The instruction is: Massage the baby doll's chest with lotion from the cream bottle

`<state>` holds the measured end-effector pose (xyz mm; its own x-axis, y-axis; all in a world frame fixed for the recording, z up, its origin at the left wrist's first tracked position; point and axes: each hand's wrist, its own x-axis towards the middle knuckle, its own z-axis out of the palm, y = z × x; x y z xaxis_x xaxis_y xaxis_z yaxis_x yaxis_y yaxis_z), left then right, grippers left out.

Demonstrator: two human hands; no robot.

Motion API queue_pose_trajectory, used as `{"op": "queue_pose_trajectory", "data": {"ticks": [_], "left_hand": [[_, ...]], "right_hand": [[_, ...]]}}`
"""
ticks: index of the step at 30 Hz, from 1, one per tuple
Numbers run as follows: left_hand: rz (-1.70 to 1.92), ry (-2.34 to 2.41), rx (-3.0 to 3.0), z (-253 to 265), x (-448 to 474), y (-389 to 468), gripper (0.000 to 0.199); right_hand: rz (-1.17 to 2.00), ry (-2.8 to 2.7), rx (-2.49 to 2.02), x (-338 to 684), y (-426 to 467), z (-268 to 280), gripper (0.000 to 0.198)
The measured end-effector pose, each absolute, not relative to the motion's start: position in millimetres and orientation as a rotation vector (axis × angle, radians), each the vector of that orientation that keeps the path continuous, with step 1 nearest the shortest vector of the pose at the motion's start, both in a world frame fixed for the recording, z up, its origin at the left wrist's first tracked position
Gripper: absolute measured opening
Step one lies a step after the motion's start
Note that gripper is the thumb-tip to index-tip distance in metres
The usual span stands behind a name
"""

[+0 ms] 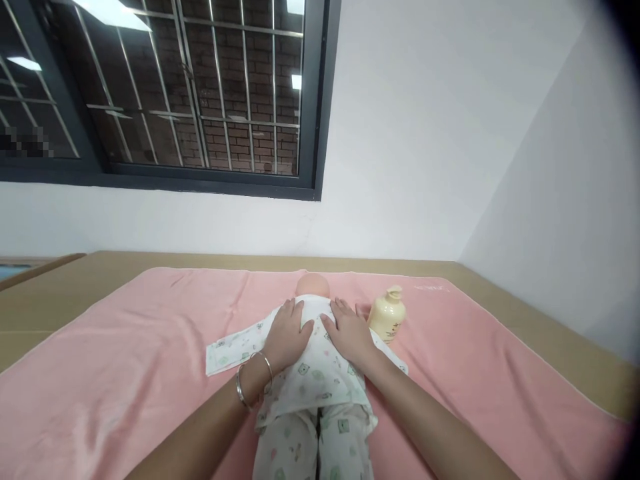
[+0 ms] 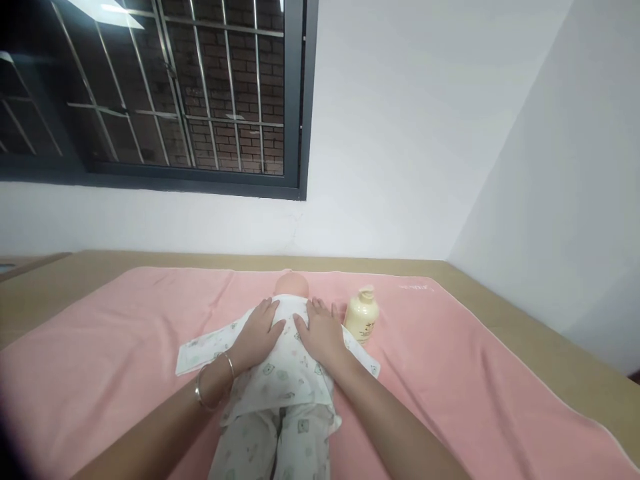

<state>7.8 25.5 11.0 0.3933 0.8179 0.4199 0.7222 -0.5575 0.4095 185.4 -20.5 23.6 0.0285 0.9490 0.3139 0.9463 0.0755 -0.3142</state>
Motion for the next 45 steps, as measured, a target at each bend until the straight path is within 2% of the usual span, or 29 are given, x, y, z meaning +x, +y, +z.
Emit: {"op": "queue_pose_trajectory", "data": {"ticks": [3, 6, 9, 14, 19, 26, 45], "left_hand": [[0.921, 1.401, 2.511, 12, 11, 20, 0.053], [1.008, 1.428, 2.588, 17, 15, 8, 0.044], [1.049, 1.261, 2.743, 26, 18, -2, 0.034], [1.119, 1.027, 2.68, 33, 17, -1, 0.028], [1.233, 1.236, 2.427, 16, 19, 11, 0.036], [1.122, 1.398, 2.359, 2, 23, 14, 0.049], [1.092, 1.405, 2.41, 8, 24, 13, 0.049]], "right_hand": [[-0.08, -1.952, -1.885, 183, -24, 24, 0.063], [-0.193, -1.982, -1.871, 170, -38, 27, 0.057], [-0.274, -2.076, -1.75, 153, -58, 31, 0.049], [-0.128, -2.126, -1.573, 148, -63, 34, 0.048], [0.097, -2.017, -1.583, 174, -32, 24, 0.05], [0.062, -1.971, -1.662, 181, -25, 15, 0.054], [0.055, -1.963, -1.646, 181, -28, 16, 0.053]]}}
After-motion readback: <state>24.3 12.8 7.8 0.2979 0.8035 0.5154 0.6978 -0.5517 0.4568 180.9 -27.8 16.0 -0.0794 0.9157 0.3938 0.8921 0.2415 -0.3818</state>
